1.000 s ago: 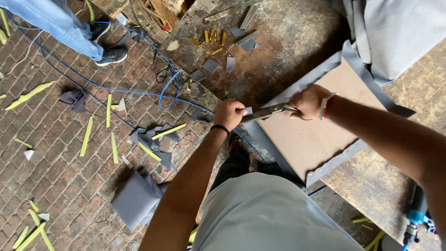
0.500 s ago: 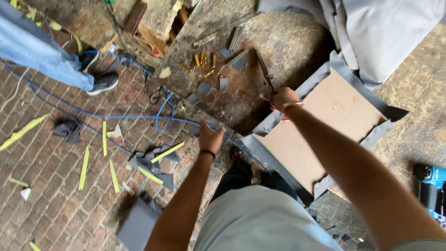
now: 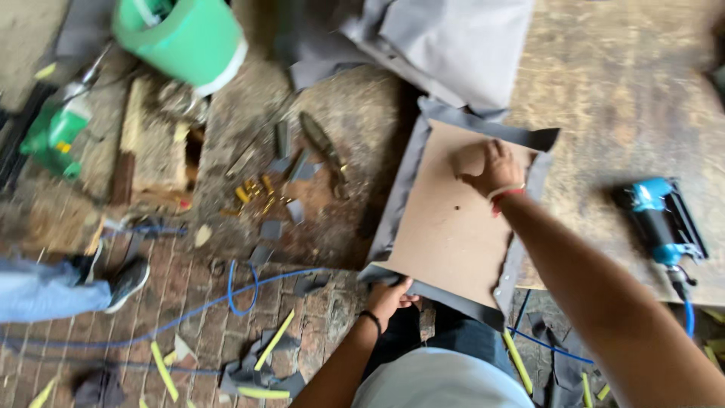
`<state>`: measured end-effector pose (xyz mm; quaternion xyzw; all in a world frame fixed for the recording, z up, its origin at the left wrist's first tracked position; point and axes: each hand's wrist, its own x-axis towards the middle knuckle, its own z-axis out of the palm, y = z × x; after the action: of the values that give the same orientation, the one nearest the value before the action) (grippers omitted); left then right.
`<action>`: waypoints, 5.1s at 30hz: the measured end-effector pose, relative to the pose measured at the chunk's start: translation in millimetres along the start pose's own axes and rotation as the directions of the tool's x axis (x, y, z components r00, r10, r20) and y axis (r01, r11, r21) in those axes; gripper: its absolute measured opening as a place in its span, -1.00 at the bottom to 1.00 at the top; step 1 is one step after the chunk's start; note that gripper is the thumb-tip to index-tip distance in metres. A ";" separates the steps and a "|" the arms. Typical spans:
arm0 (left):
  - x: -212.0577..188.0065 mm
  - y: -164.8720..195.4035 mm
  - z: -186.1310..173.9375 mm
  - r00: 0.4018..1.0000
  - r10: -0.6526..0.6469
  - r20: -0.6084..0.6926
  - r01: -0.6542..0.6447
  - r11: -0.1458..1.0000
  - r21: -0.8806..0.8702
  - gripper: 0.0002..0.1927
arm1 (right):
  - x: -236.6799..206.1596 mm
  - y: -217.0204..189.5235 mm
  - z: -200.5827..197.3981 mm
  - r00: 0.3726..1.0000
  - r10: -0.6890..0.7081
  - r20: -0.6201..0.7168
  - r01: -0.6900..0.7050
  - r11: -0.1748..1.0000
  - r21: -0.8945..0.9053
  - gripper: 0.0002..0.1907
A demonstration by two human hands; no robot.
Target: The person stretches gray fabric over a wooden panel and staples it in place using a pneumatic nail gun, working around the edges. They then use shears to trim the excess fabric from the panel's border and continue folding and stapling the remaining sides.
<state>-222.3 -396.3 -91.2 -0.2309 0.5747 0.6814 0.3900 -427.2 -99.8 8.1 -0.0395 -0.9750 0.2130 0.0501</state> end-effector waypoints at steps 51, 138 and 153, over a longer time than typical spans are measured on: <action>-69.8 320.2 347.5 0.847 0.374 0.378 -0.529 0.660 0.533 -0.33 | -59.2 63.9 -186.3 0.976 0.216 0.026 0.072 -0.433 0.899 -0.69; 75.8 366.9 477.3 0.256 0.288 0.923 -0.874 0.477 0.094 -0.68 | -40.7 171.2 -384.2 0.914 0.319 0.252 -0.381 0.451 0.807 -0.67; 7.6 386.4 459.4 0.838 0.361 0.408 -0.520 0.303 0.799 -0.52 | 11.3 189.6 -245.7 0.969 0.154 0.195 -0.178 -0.118 0.977 -0.66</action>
<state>-473.3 34.7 243.0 0.2275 0.8519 0.3713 0.2909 -399.7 174.1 151.7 -0.1096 -0.4857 0.8668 0.0277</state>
